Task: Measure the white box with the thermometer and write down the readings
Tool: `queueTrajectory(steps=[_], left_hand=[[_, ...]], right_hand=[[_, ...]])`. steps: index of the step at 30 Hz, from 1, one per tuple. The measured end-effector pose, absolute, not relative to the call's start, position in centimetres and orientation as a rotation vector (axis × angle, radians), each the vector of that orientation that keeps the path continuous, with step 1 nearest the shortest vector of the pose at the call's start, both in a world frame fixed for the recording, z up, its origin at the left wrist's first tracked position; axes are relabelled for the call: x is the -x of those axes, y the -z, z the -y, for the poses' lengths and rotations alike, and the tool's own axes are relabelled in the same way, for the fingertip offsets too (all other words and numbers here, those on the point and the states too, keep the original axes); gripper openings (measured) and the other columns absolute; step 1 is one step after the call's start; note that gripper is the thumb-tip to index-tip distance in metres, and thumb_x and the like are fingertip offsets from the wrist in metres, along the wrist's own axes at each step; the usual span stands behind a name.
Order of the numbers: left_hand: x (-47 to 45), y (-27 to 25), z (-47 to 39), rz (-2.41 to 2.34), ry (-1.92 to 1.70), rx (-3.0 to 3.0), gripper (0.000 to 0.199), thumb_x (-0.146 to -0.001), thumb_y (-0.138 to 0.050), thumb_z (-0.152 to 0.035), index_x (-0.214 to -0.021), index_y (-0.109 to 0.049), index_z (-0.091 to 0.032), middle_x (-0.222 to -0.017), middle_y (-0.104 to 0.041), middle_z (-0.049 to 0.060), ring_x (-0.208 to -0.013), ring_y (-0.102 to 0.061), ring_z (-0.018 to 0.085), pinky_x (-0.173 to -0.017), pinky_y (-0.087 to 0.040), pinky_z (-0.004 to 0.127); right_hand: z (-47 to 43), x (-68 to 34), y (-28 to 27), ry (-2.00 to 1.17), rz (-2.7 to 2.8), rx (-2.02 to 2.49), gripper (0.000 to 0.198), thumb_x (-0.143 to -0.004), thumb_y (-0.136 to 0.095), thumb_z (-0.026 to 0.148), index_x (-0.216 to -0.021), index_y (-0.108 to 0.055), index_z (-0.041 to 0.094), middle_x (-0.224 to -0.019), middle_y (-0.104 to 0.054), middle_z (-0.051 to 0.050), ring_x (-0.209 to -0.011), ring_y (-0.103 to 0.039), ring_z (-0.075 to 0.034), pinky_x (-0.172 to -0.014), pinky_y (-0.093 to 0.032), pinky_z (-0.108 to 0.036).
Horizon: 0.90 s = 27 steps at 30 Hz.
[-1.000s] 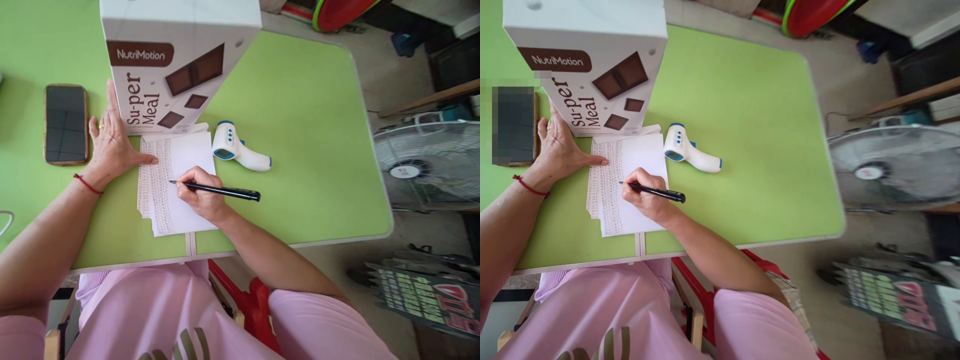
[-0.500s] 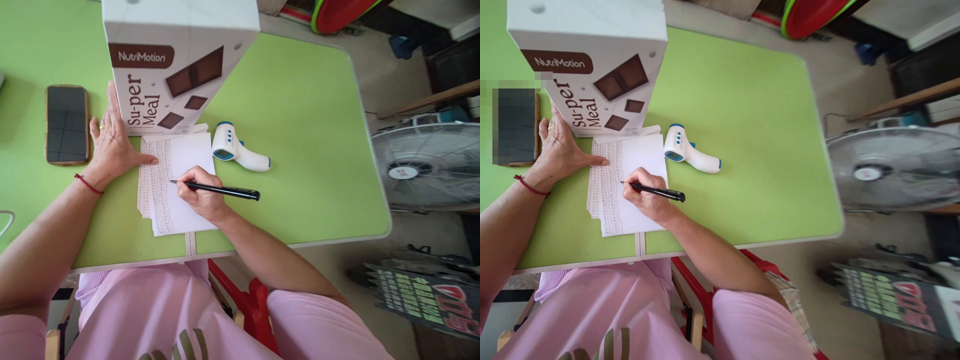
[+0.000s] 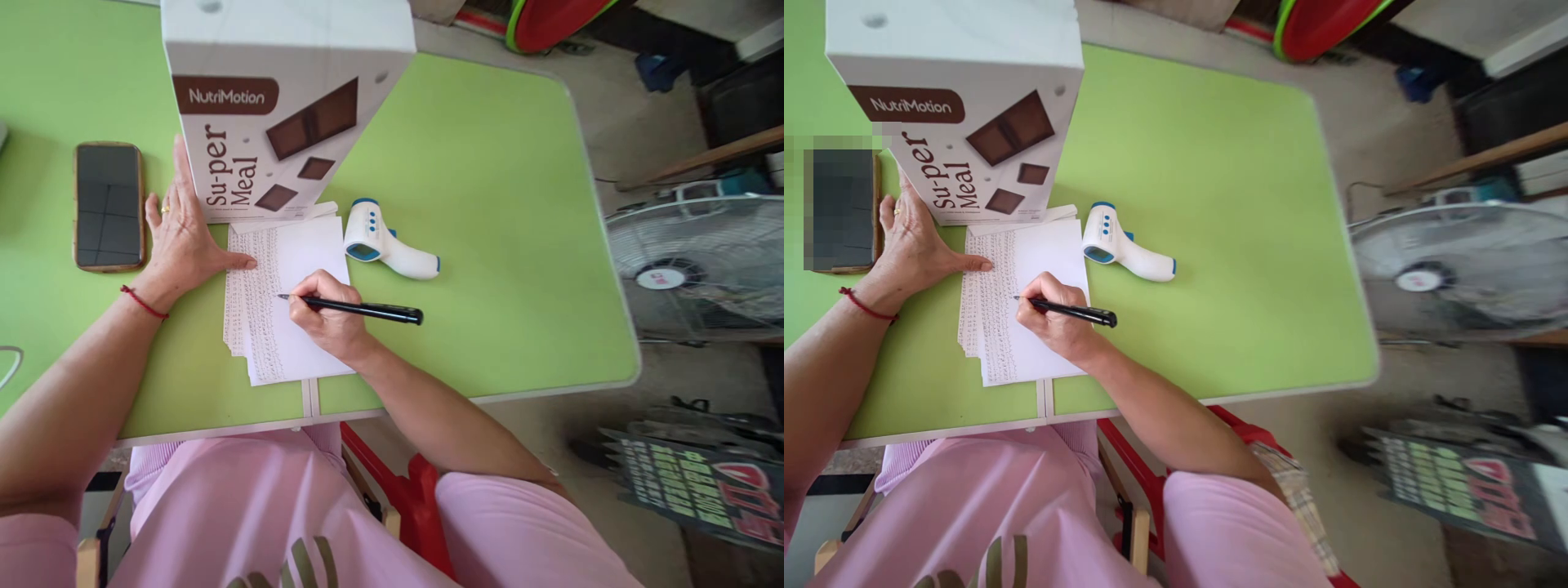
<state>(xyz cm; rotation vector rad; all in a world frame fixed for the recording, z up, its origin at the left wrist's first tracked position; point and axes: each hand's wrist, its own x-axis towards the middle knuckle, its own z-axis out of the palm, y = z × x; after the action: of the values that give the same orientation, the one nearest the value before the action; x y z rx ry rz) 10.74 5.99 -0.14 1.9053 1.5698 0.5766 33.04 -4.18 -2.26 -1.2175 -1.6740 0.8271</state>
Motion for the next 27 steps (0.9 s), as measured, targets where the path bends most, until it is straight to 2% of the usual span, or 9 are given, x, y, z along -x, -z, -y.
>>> queueTrajectory(steps=[6,13,21,27], left_hand=[[-10.64,0.43,-6.10,-1.590,-0.596,-1.920,0.156,-0.035,-0.107,-0.053,-0.164,-0.022,-0.031,-0.169,-0.033,0.015,-0.163,-0.005,0.048,-0.134,0.015,0.061],[-10.48,0.66,-6.16,-1.573,-0.599,-1.912,0.157,-0.037,-0.106,-0.057,-0.164,-0.019,-0.029,-0.170,-0.029,0.015,-0.163,-0.005,0.047,-0.133,0.017,0.059],[-10.65,0.37,-6.05,-1.601,-0.603,-1.936,0.151,-0.036,-0.107,-0.054,-0.161,-0.027,-0.030,-0.168,-0.033,0.017,-0.162,-0.009,0.049,-0.134,0.010,0.064],[-10.39,0.76,-6.18,-1.582,-0.620,-1.955,0.150,-0.036,-0.107,-0.057,-0.160,-0.028,-0.030,-0.167,-0.035,0.018,-0.161,-0.013,0.050,-0.134,0.010,0.065]], right_hand=[[4.13,-33.08,2.40,-0.827,1.678,1.246,0.019,-0.088,-0.064,0.035,-0.076,-0.054,0.024,-0.059,-0.056,0.006,-0.049,-0.045,-0.009,-0.049,-0.043,-0.023],[4.17,-33.05,2.43,-0.787,1.700,1.231,0.015,-0.086,-0.063,0.030,-0.075,-0.054,0.024,-0.059,-0.056,0.006,-0.049,-0.047,-0.010,-0.048,-0.043,-0.023],[3.83,-33.29,1.96,-0.673,1.659,1.182,0.013,-0.085,-0.063,0.023,-0.075,-0.055,0.024,-0.058,-0.056,0.006,-0.048,-0.045,-0.010,-0.048,-0.040,-0.023],[3.88,-33.43,2.33,-0.697,1.695,1.252,0.015,-0.086,-0.062,0.027,-0.075,-0.054,0.024,-0.058,-0.053,0.006,-0.050,-0.043,-0.010,-0.049,-0.040,-0.024]])
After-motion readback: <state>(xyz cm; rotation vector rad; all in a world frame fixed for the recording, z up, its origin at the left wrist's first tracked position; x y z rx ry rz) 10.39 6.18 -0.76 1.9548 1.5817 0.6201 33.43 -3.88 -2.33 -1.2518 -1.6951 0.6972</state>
